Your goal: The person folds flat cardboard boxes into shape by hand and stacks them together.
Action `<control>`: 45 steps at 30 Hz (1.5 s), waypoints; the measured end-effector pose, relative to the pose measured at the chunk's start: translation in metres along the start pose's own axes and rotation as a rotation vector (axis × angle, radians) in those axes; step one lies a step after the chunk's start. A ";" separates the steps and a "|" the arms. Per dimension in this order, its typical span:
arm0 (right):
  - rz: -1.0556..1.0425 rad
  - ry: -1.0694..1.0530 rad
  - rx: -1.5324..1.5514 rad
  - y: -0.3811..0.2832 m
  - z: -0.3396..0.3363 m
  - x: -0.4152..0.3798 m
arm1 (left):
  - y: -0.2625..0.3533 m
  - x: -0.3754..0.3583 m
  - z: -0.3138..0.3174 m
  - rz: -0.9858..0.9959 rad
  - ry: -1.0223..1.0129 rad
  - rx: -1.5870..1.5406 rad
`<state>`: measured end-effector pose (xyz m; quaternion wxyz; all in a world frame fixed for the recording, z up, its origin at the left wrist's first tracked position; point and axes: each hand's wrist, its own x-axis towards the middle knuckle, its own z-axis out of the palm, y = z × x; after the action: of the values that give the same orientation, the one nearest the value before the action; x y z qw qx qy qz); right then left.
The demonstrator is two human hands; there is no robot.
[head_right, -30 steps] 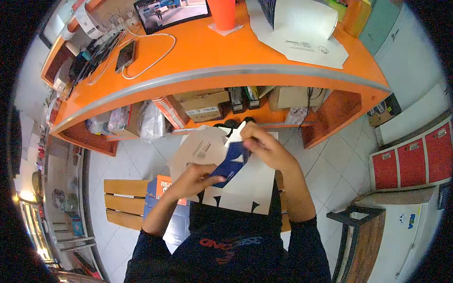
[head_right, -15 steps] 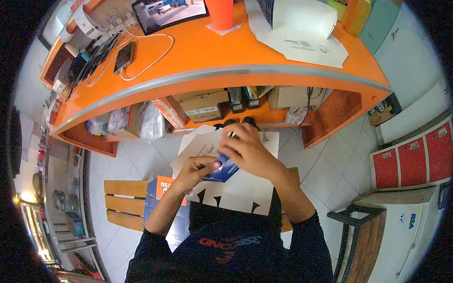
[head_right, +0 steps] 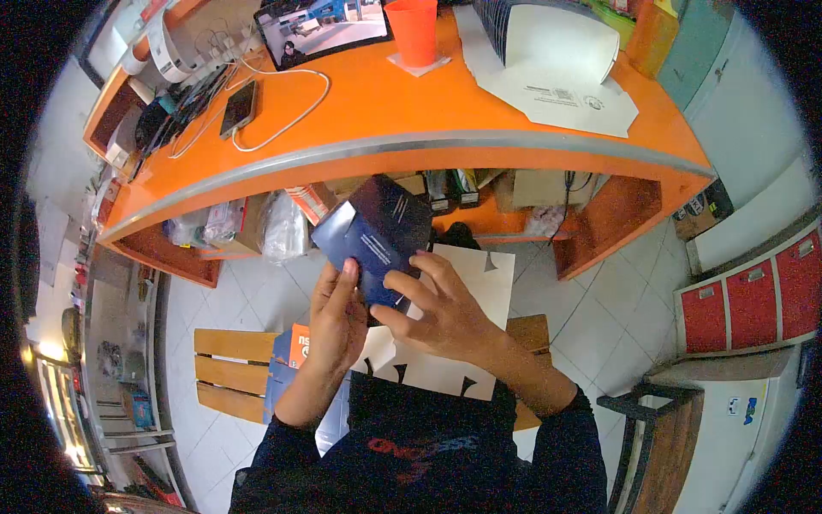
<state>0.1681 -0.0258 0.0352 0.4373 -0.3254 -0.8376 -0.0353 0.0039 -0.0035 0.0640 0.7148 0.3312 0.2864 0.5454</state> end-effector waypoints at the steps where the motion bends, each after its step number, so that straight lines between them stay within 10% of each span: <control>1: -0.035 0.038 -0.003 0.003 -0.003 0.002 | 0.002 0.000 0.002 0.000 0.016 -0.039; 25: -0.049 0.419 -0.051 0.011 -0.070 0.039 | -0.010 -0.003 0.088 0.362 -0.070 0.195; 28: -0.052 0.392 -0.097 0.031 -0.093 0.037 | -0.007 0.006 0.090 0.594 -0.218 0.672; 32: 0.201 0.292 0.858 0.078 -0.133 0.027 | 0.018 0.034 0.137 0.970 -0.459 1.187; 39: 0.623 0.627 0.060 0.127 -0.218 0.055 | 0.005 0.123 0.229 0.979 -0.954 1.006; 45: 0.945 0.308 -0.140 0.223 -0.290 0.035 | 0.017 0.206 0.207 0.893 -0.467 1.393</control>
<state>0.4877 0.0679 0.1899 0.5014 -0.6887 -0.5199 0.0631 0.2030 0.1660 0.1952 0.1077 0.8799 0.2441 0.3933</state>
